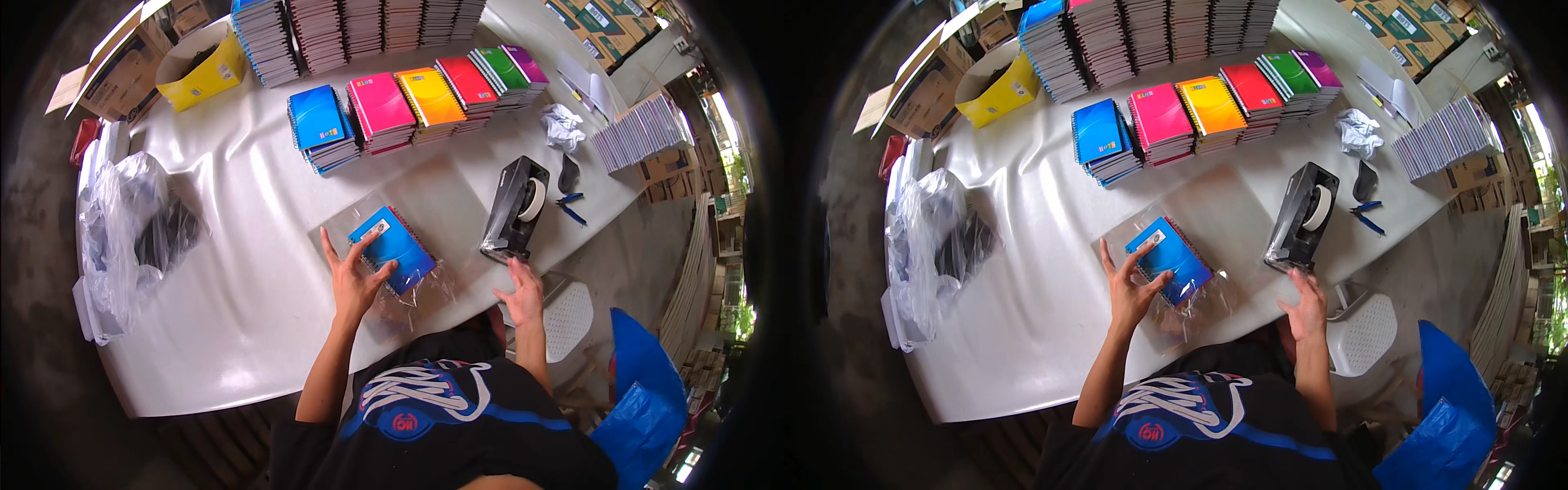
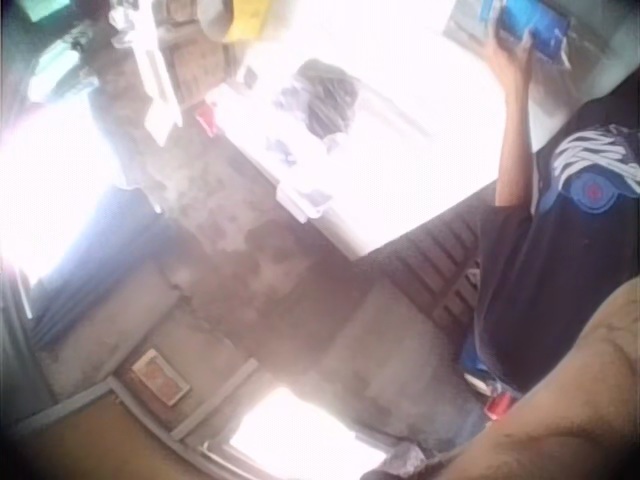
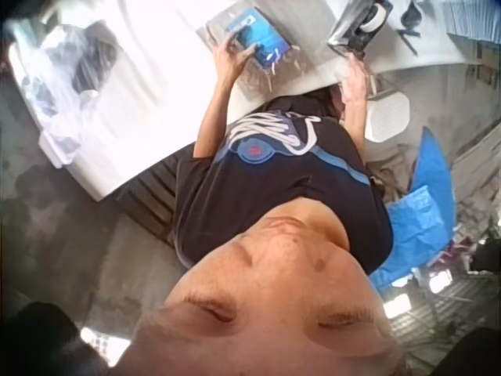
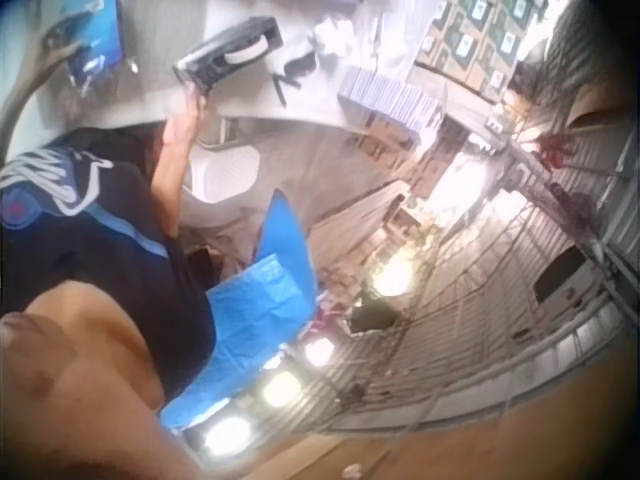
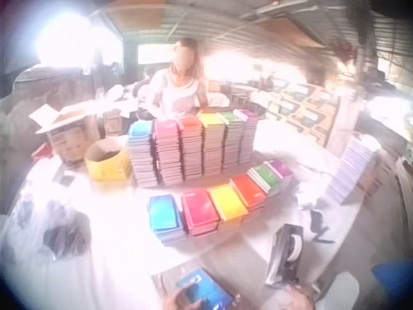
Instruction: The person selects a stack of notebooks, slides them into a clear plastic bag, applies several strips of tape to seal the bag, and moves the bagged stack aside.
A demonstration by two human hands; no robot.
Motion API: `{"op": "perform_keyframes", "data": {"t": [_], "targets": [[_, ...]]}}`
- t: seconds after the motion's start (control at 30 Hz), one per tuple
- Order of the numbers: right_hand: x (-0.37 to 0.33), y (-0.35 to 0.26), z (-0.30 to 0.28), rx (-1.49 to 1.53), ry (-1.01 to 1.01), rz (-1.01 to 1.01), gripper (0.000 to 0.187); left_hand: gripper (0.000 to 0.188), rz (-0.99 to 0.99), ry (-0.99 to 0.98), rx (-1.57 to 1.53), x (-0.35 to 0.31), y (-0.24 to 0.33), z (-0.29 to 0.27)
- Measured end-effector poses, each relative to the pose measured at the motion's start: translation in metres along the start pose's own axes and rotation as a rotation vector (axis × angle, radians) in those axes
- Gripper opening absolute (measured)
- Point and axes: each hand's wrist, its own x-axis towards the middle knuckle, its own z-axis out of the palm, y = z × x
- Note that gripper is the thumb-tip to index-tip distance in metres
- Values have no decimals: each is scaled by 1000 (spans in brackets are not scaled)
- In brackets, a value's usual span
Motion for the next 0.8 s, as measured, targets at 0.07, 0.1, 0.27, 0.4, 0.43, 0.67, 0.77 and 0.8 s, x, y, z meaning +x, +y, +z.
{"op": "perform_keyframes", "data": {"t": [0.07,0.1,0.27,0.4,0.43,0.67,0.77,0.8], "targets": [[9,18,-14,-293,134,-235,28,59,-77,-39,-34,1,10,0],[24,34,-31,-537,252,-486,23,59,-115,-63,-52,1,15,0],[-11,-3,-16,-1503,597,-1085,9,56,-63,-28,-11,-1,5,-2],[-40,-54,60,-795,-178,-506,21,56,-133,-66,-67,-4,15,-3],[-35,-62,85,-869,-499,-650,28,57,-138,-80,-74,-3,15,-3],[5,-28,216,-1318,-1236,-450,96,62,-73,-22,14,-5,7,0],[17,-5,220,-1612,-954,-733,100,62,-65,-23,42,-3,11,3],[17,-1,220,-1724,-817,-834,102,62,-70,-28,41,-3,10,2]]}}
